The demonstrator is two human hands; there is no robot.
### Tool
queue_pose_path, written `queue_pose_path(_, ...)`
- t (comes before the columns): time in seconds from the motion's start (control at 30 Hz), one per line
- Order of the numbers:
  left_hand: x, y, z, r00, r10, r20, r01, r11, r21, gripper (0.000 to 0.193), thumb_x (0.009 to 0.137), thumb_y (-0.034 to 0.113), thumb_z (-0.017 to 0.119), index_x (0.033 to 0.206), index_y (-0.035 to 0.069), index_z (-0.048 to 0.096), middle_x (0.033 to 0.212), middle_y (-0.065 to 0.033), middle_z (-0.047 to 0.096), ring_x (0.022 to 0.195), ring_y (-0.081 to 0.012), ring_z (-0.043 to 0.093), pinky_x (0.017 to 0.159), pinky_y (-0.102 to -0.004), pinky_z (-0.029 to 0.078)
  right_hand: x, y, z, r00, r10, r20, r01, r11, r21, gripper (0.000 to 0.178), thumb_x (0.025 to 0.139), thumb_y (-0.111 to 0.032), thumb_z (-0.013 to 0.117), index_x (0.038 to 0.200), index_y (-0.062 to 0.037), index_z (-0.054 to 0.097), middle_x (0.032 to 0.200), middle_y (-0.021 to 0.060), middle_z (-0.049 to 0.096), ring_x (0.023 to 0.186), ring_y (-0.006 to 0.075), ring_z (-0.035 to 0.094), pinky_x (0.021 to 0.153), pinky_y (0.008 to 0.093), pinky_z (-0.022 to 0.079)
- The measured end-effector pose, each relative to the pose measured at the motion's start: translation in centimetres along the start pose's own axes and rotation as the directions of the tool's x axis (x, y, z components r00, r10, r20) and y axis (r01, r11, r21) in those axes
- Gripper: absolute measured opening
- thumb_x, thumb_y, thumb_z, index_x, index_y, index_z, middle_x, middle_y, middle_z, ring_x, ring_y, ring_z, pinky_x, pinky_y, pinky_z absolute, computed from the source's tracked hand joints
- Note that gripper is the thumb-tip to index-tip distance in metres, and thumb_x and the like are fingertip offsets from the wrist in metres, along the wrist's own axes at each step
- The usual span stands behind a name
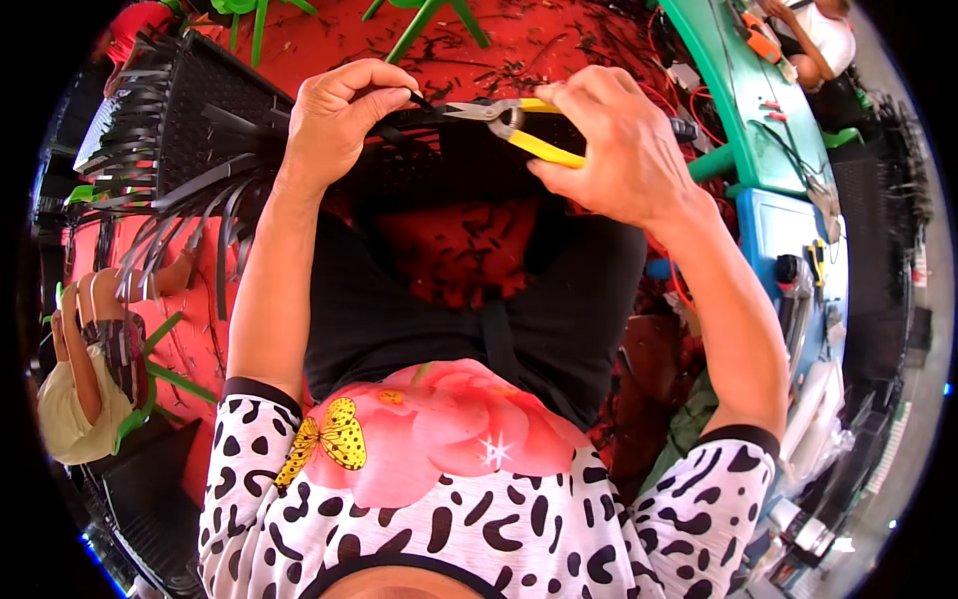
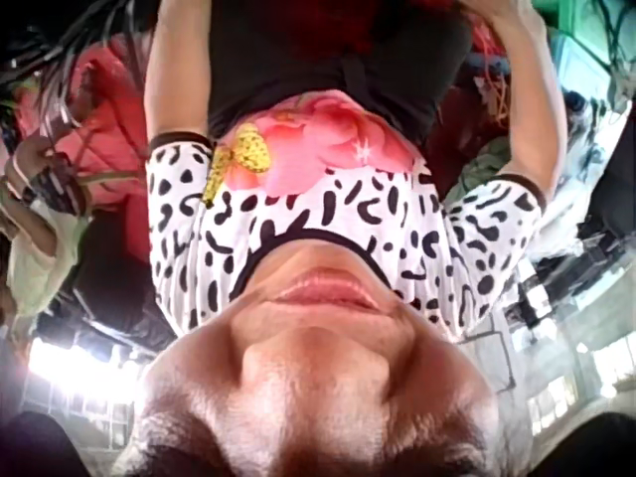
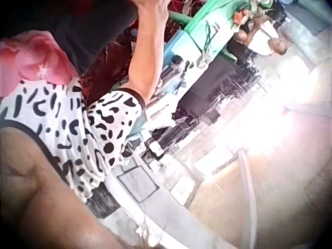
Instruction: The person weaves dark plastic strips through a black mesh frame, using a pneumatic stapler to secure the ends and pliers to pull and trim the strips.
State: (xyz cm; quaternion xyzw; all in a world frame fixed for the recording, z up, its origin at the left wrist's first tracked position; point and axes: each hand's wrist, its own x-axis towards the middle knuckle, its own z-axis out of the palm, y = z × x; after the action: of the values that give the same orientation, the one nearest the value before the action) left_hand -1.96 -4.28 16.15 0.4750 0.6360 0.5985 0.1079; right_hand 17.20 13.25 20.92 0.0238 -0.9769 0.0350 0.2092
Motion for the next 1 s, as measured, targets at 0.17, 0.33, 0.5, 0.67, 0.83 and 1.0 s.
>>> queue_pose_path(0.17,-0.3,0.3,0.0,0.999,0.031,0.016,-0.032,0.999,0.026,0.008,0.082,0.005,0.062,0.087,0.001,0.067,0.077,-0.0023,0.066,0.071,-0.0069,0.059,0.066,-0.0213,0.046,1.2,0.3,0.7,0.998,-0.038,0.048,0.038,0.999,-0.006,0.047,0.062,-0.022,0.075,0.103,-0.003,0.061,0.092,0.0099,0.055,0.091,0.0272,0.054,0.078,0.036,0.047)
queue_pose_path(0.33,-0.8,0.4,0.3,0.999,0.041,0.014,-0.042,0.997,0.06,0.008,0.082,0.003,0.063,0.088,0.0,0.066,0.08,-0.002,0.066,0.075,-0.0068,0.06,0.069,-0.0202,0.047,1.7,0.3,1.0,0.996,-0.063,0.056,0.063,0.998,0.006,0.047,0.061,-0.021,0.075,0.102,-0.0035,0.061,0.09,0.0094,0.054,0.088,0.0268,0.054,0.077,0.0361,0.047)
queue_pose_path(0.5,-0.8,0.6,0.4,0.996,0.088,0.012,-0.089,0.991,0.1,0.007,0.081,0.003,0.063,0.087,0.001,0.067,0.08,-0.0008,0.066,0.074,-0.0066,0.06,0.069,-0.0194,0.046,2.3,0.4,1.3,0.99,-0.123,0.069,0.128,0.989,-0.076,0.045,0.06,-0.015,0.073,0.102,-0.0045,0.06,0.088,0.0086,0.051,0.086,0.0265,0.054,0.075,0.0365,0.048)
queue_pose_path(0.67,-0.7,0.0,0.0,0.996,0.075,-0.038,-0.076,0.997,-0.028,0.006,0.08,0.004,0.063,0.083,0.001,0.067,0.074,-0.0032,0.067,0.065,-0.0078,0.058,0.061,-0.0221,0.046,1.8,0.6,2.8,0.995,-0.094,0.022,0.096,0.993,-0.069,0.041,0.062,-0.01,0.071,0.101,-0.0057,0.059,0.087,0.0094,0.052,0.085,0.0277,0.056,0.072,0.0383,0.049)
queue_pose_path(0.83,-0.4,0.6,-2.1,0.963,0.098,0.25,-0.033,0.967,-0.251,0.006,0.078,0.004,0.063,0.081,0.003,0.068,0.067,-0.0005,0.062,0.064,-0.0051,0.055,0.06,-0.0196,0.044,0.1,3.8,2.1,0.92,0.121,-0.374,-0.095,0.992,0.088,0.029,0.074,-0.013,0.065,0.102,-0.0055,0.062,0.087,0.0094,0.061,0.073,0.0228,0.06,0.065,0.034,0.048)
queue_pose_path(1.0,-0.2,0.3,0.5,1.0,0.016,-0.015,-0.013,0.984,0.179,0.028,0.077,0.016,0.067,0.103,0.005,0.065,0.076,-0.0039,0.064,0.072,-0.0111,0.059,0.069,-0.0261,0.047,-1.7,9.3,2.5,0.817,0.544,-0.192,-0.377,0.754,0.538,0.035,0.081,-0.021,0.062,0.106,0.0034,0.059,0.089,0.0062,0.06,0.082,0.009,0.055,0.071,0.0231,0.044)
